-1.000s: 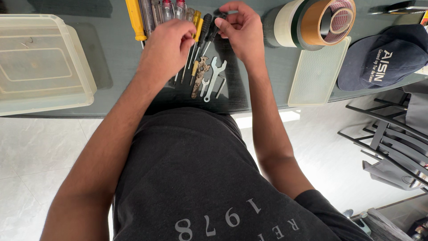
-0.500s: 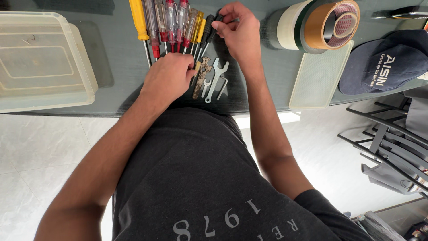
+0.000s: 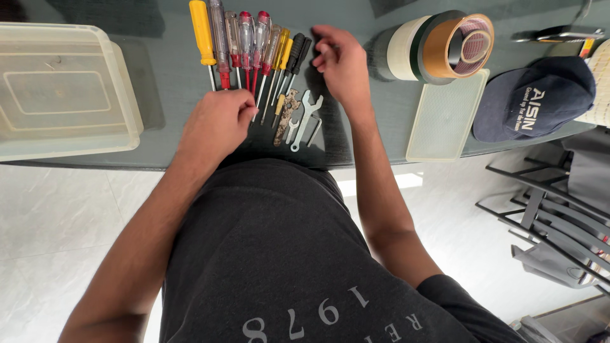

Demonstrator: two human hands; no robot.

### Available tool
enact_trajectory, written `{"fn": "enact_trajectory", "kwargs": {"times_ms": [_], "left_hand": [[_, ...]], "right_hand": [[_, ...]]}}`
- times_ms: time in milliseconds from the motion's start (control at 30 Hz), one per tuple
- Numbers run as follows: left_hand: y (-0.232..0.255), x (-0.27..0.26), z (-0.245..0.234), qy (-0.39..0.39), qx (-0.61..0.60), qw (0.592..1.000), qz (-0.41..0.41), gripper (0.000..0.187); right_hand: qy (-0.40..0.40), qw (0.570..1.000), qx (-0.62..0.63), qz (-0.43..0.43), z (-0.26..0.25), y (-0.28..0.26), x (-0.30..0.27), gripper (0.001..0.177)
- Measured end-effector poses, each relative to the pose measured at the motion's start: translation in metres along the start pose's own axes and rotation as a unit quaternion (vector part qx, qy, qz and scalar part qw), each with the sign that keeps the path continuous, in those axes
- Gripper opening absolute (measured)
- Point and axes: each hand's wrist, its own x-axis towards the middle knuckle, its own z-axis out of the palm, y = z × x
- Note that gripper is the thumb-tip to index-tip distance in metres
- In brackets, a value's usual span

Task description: The person sorts various tools and hardware items from a red basket onto a glass table and into a clear plastic container. They handle screwdrivers, pliers, a wrench, a T-handle tool, and a roll of tape, arranging them methodically on the surface and inside the container.

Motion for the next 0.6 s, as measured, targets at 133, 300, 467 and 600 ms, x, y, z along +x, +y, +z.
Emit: {"fn": "enact_trajectory", "kwargs": {"times_ms": [133, 300, 467, 600], "left_hand": [[-0.011, -0.012, 0.002, 0.043, -0.117, 0.992, 0.018, 0.018], [-0.015, -0.029, 0.010, 0.004, -0.506, 0.862, 0.031, 0.035], [-0.010, -0.061, 0.006, -0.007, -0.703, 0.711, 0.008, 0.053], [-0.014, -0.099, -0.012, 0.012, -0.730, 0.672, 0.126, 0.059]], "right_hand": [[0.064, 0.997, 0.027, -0.034, -0.009, -0.017, -0.020, 0.019], [0.068, 0.994, 0.059, -0.065, 0.020, -0.070, -0.069, 0.030], [-0.216, 0.895, -0.026, -0.390, 0.093, -0.126, -0.113, 0.053], [-0.205, 0.818, -0.158, -0.514, 0.147, -0.152, -0.117, 0.072]]}}
